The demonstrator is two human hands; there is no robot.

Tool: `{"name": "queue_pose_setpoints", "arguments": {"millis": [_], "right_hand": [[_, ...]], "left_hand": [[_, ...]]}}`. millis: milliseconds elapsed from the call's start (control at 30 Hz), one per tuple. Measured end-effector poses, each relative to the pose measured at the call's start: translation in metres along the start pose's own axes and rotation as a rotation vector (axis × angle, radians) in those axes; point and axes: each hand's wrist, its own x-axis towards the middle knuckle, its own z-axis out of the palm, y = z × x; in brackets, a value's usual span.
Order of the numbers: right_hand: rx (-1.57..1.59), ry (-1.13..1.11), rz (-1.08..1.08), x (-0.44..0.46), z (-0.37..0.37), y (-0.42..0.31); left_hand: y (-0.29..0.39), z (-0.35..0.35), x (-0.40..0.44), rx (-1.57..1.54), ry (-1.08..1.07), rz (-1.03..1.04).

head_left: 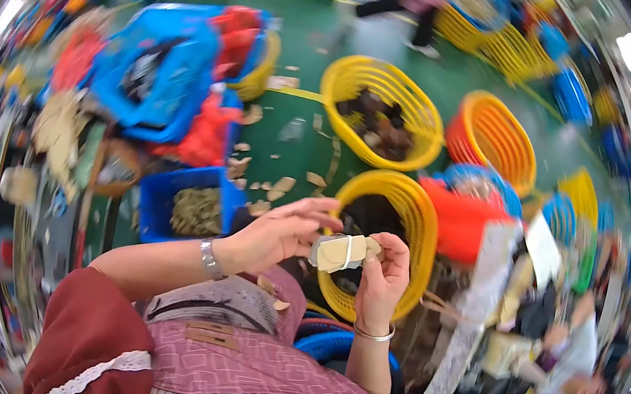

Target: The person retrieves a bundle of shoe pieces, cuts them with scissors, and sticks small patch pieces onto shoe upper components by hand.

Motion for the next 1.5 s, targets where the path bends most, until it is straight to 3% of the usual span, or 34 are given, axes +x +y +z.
{"name": "queue_pose_setpoints", "arguments": {"millis": [67,100,267,333,433,633,767,800,900,933,967,1033,1067,1133,1200,1267,1333,1400,1500], "right_hand": [[-0.312,-0.197,0.032,-0.009,0.071,0.025],[-0.375,-0.305,-0.059,-0.015,0.105,0.048],[-0.336,-0.568,0.05,-0.073,0.26,0.136],[-0.431,-0.51,0.048,-0.098,0.308,0.161],[-0.434,-0.443,0.053,-0.125,0.337,0.175],[-0.556,-0.236,0.045,-0.139,0.32,0.159],[-0.491,-0.006,0.017,-0.146,0.242,0.116],[-0.514,0.081,-0.078,-0.145,0.219,0.104],[-0.607,0.382,-0.201,-0.146,0.102,0.059],[-0.652,0.511,-0.129,-0.146,0.034,0.039],[-0.634,0.633,-0.436,-0.139,-0.052,0.027],[-0.658,1.195,-0.337,-0.161,-0.212,-0.027],[-0.645,1.323,-0.526,-0.174,-0.282,-0.052],[-1.131,1.467,-0.412,-0.201,-0.4,-0.091],[-1.521,1.446,-0.048,-0.2,-0.449,-0.116],[-1.732,1.184,0.093,-0.187,-0.483,-0.115],[-1.876,0.898,0.363,-0.174,-0.497,-0.111],[-1.889,0.826,0.791,-0.167,-0.495,-0.112],[-2.08,0.612,0.901,-0.167,-0.475,-0.117]], "left_hand": [[0.026,-0.046,-0.063,-0.008,0.093,-0.023],[0.045,-0.048,-0.1,0.347,0.227,-0.017],[0.065,-0.186,-0.245,0.147,0.252,0.241],[0.072,-0.216,-0.284,0.035,0.225,0.293],[0.09,-0.233,-0.319,-0.02,0.17,0.21],[0.099,-0.222,-0.306,0.098,0.036,0.086],[0.065,-0.169,-0.235,0.23,-0.061,-0.068],[0.056,-0.151,-0.216,0.259,-0.093,-0.137],[0.015,-0.103,-0.147,0.375,-0.242,-0.294],[-0.001,-0.08,-0.124,0.424,-0.273,-0.337],[-0.017,-0.06,-0.098,0.49,-0.334,-0.411],[-0.055,-0.019,-0.047,0.564,-0.401,-0.559],[-0.073,0.007,-0.022,0.64,-0.455,-0.617],[-0.115,0.038,0.025,0.767,-0.572,-0.706],[-0.157,0.078,0.067,0.957,-0.697,-0.714],[-0.19,0.125,0.101,1.122,-0.803,-0.73],[-0.242,0.126,0.134,1.072,-0.869,-0.718],[-0.282,0.131,0.155,1.013,-0.895,-0.746],[-0.324,0.144,0.174,0.913,-0.883,-0.822]]}}
